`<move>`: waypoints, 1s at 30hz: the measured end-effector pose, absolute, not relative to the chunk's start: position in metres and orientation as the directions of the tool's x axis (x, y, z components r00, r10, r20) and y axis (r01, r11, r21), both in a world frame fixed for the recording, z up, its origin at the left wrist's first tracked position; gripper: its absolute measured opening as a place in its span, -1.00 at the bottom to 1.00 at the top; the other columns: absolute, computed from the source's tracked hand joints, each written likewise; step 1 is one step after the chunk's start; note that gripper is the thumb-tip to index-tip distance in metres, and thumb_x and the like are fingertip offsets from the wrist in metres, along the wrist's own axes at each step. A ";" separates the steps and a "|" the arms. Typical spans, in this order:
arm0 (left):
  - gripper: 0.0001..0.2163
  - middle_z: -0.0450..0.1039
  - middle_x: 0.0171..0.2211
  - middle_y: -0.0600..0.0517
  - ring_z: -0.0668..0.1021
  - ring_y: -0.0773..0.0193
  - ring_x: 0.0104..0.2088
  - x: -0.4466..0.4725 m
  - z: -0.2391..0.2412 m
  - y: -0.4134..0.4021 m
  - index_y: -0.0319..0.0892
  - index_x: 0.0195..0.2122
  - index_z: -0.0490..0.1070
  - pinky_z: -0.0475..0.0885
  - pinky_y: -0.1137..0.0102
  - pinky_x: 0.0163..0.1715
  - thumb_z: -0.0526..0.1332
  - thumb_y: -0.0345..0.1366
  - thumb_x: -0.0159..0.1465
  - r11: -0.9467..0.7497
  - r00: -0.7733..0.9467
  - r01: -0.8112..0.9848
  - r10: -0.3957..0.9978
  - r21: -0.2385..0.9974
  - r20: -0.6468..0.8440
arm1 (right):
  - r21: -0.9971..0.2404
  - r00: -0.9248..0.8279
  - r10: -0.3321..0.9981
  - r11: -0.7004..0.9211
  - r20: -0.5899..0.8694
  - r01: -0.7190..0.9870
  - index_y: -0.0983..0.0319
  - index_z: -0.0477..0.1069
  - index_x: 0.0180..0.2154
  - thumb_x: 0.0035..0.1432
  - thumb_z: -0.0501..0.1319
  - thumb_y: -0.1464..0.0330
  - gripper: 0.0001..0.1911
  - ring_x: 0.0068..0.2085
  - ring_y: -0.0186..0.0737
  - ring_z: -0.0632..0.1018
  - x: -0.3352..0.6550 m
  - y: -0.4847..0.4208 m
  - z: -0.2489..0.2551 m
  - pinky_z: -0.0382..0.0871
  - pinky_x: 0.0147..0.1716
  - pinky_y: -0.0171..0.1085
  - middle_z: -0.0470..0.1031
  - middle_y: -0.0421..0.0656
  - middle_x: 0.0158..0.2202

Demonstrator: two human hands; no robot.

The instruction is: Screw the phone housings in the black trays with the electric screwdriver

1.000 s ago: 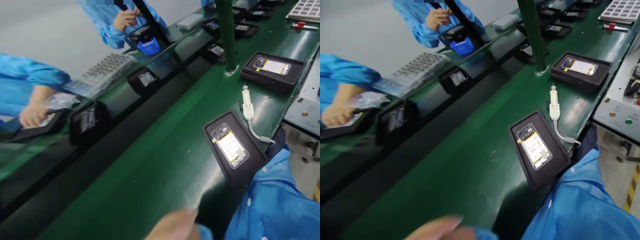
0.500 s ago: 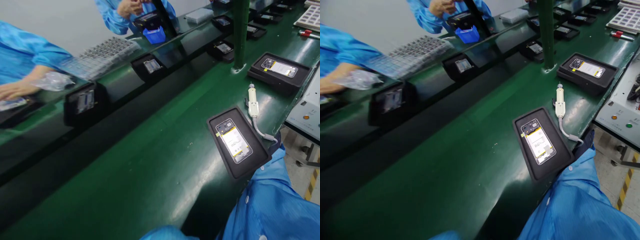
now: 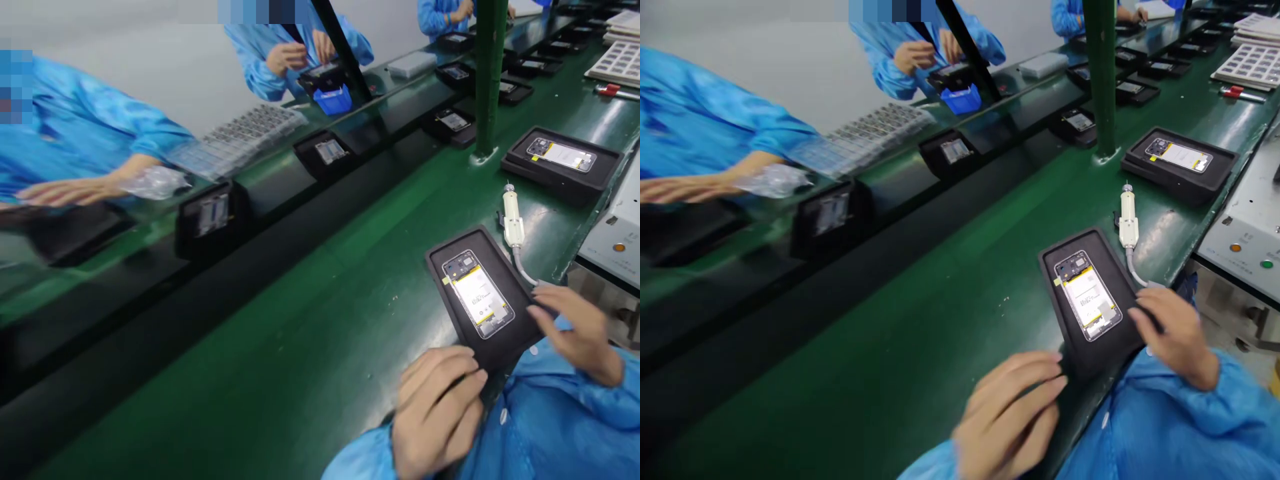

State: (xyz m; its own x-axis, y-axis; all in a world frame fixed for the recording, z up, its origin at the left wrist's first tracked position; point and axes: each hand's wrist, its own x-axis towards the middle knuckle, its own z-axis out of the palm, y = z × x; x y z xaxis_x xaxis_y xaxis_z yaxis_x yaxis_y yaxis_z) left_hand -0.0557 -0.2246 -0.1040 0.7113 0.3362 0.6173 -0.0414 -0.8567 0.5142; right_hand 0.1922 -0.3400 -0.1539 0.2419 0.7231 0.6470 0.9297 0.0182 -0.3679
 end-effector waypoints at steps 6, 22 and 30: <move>-0.73 0.60 -0.25 -0.13 0.60 0.11 -0.13 -0.034 -0.168 -0.239 -0.23 -0.16 0.43 0.52 0.11 -0.05 0.08 -0.53 0.14 -0.882 0.816 -0.027 0.253 0.471 0.520 | -0.250 0.159 0.966 -0.106 0.203 0.963 0.39 0.39 0.00 0.20 0.22 0.22 -0.56 0.14 0.19 0.29 0.125 -0.285 -0.153 0.32 -0.01 0.06 0.25 0.19 0.17; -0.71 0.60 -0.17 -0.08 0.56 0.16 -0.02 -0.040 -0.186 -0.248 -0.24 -0.11 0.43 0.43 0.15 0.10 0.10 -0.52 0.15 -0.867 0.787 -0.010 0.301 0.499 0.538 | -0.049 0.117 0.903 -0.106 0.413 0.993 0.48 0.22 0.12 0.30 -0.12 0.47 -0.58 -0.16 -0.07 0.53 0.171 -0.279 -0.149 0.48 -0.24 -0.20 0.44 0.13 -0.04; -0.64 0.60 -0.16 -0.08 0.57 0.17 -0.03 -0.042 -0.191 -0.246 -0.20 -0.07 0.41 0.41 0.16 0.11 0.09 -0.54 0.11 -0.855 0.767 -0.009 0.326 0.518 0.553 | 0.157 -0.038 0.961 -0.006 0.273 0.988 0.45 0.37 -0.03 0.30 0.02 0.42 -0.70 0.09 0.16 0.38 0.150 -0.272 -0.180 0.41 -0.08 0.00 0.37 0.22 0.03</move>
